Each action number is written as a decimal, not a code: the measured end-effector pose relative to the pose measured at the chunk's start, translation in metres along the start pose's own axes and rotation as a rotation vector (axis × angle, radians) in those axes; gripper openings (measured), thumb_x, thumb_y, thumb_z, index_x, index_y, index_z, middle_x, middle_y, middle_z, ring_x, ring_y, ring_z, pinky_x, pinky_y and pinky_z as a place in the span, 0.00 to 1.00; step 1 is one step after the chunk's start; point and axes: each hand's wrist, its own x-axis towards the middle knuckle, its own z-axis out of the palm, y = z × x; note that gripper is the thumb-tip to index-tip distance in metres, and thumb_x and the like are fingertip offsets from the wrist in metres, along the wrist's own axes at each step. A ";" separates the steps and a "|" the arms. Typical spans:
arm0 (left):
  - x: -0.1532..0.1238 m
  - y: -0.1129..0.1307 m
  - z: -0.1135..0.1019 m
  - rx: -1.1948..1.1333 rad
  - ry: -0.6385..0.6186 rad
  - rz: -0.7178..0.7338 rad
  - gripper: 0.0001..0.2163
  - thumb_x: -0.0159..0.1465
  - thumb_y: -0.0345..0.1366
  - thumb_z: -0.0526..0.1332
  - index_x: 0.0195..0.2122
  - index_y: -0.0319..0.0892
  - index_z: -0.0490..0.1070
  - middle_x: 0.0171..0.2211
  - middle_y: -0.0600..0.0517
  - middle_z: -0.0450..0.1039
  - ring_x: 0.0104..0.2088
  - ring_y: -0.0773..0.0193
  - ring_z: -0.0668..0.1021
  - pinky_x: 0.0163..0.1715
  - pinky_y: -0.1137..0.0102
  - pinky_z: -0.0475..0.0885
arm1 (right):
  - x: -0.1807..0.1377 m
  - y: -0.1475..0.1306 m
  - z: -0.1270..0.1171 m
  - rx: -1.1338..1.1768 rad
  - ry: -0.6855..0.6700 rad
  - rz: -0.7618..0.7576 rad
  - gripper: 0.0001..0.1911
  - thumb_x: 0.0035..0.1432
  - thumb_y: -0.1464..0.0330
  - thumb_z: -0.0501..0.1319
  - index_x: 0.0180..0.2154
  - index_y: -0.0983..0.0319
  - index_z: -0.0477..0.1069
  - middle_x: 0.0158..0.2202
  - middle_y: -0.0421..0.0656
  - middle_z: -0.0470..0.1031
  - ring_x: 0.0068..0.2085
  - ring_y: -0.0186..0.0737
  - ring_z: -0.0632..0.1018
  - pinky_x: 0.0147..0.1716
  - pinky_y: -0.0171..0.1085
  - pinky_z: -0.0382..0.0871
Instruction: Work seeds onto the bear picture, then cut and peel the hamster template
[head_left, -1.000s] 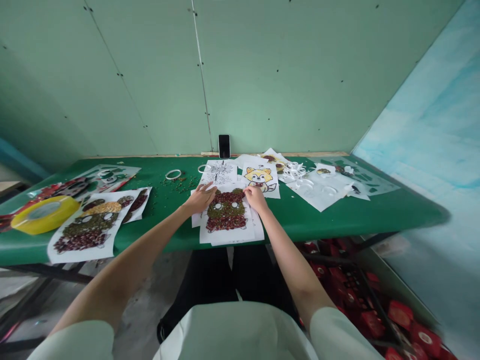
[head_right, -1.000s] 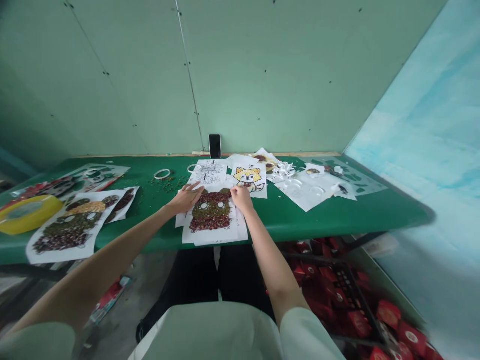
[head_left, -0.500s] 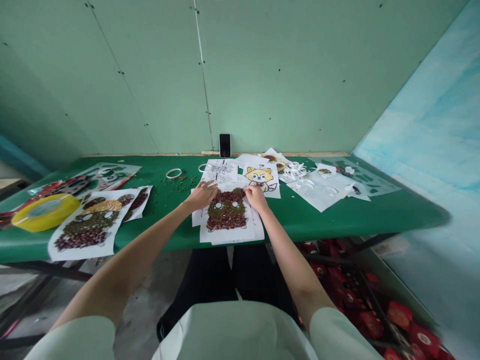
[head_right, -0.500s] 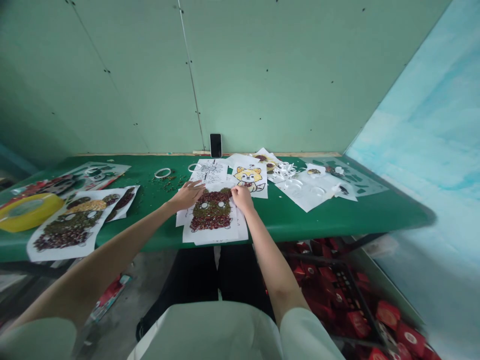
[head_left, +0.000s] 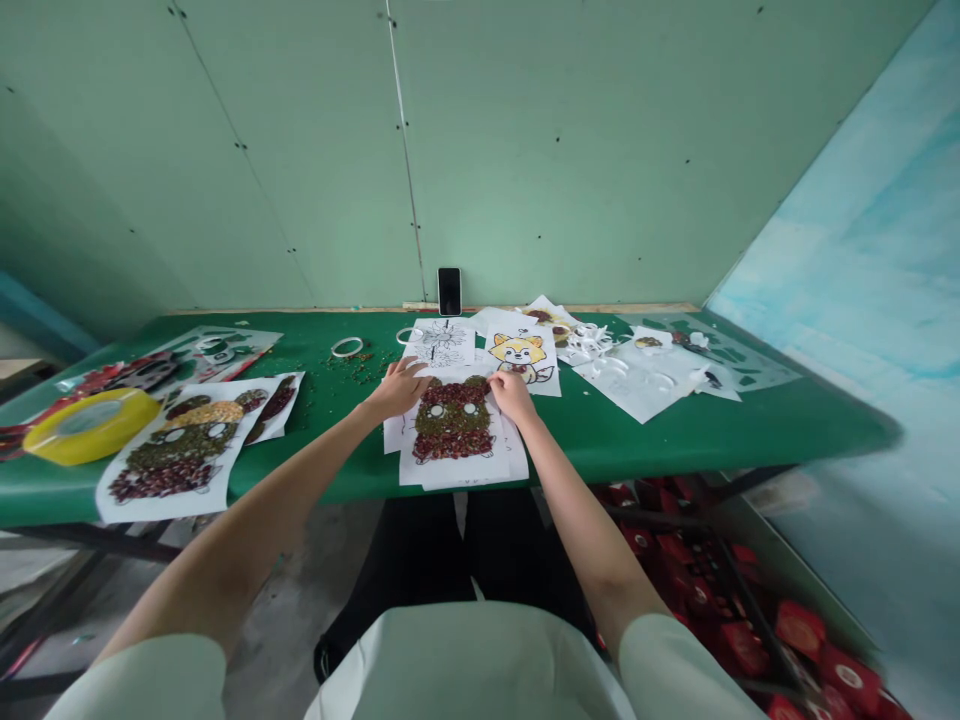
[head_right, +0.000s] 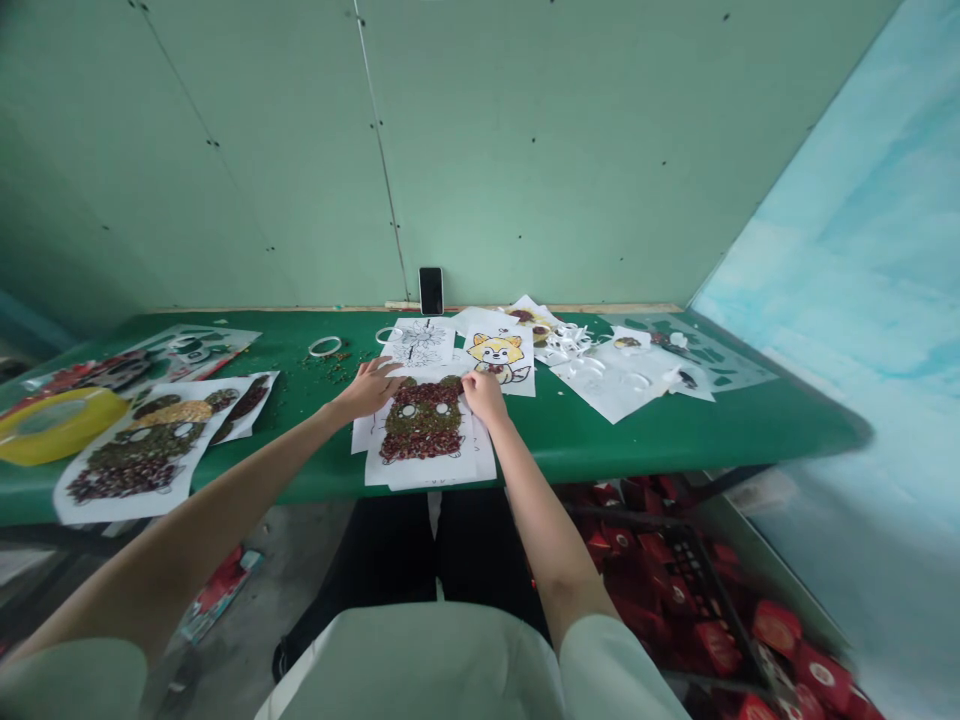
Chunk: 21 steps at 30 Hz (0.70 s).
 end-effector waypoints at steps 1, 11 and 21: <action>-0.001 -0.001 0.000 -0.002 -0.001 0.000 0.27 0.81 0.46 0.44 0.52 0.53 0.87 0.70 0.48 0.73 0.74 0.40 0.63 0.72 0.38 0.59 | 0.000 0.000 0.000 0.000 -0.001 0.002 0.14 0.70 0.71 0.58 0.39 0.60 0.84 0.41 0.48 0.85 0.43 0.47 0.82 0.47 0.41 0.73; -0.002 -0.002 0.002 0.002 -0.009 -0.009 0.27 0.81 0.47 0.45 0.48 0.51 0.88 0.70 0.47 0.72 0.74 0.38 0.63 0.71 0.37 0.61 | 0.000 0.001 0.002 0.000 0.023 -0.013 0.14 0.70 0.71 0.58 0.38 0.60 0.83 0.40 0.48 0.85 0.42 0.46 0.81 0.46 0.40 0.72; 0.000 0.007 0.004 -0.003 0.001 0.002 0.27 0.81 0.47 0.45 0.51 0.51 0.87 0.68 0.46 0.75 0.72 0.41 0.65 0.70 0.39 0.62 | 0.000 -0.001 0.000 0.001 0.002 0.000 0.14 0.70 0.70 0.58 0.40 0.61 0.84 0.39 0.48 0.84 0.42 0.47 0.82 0.47 0.40 0.72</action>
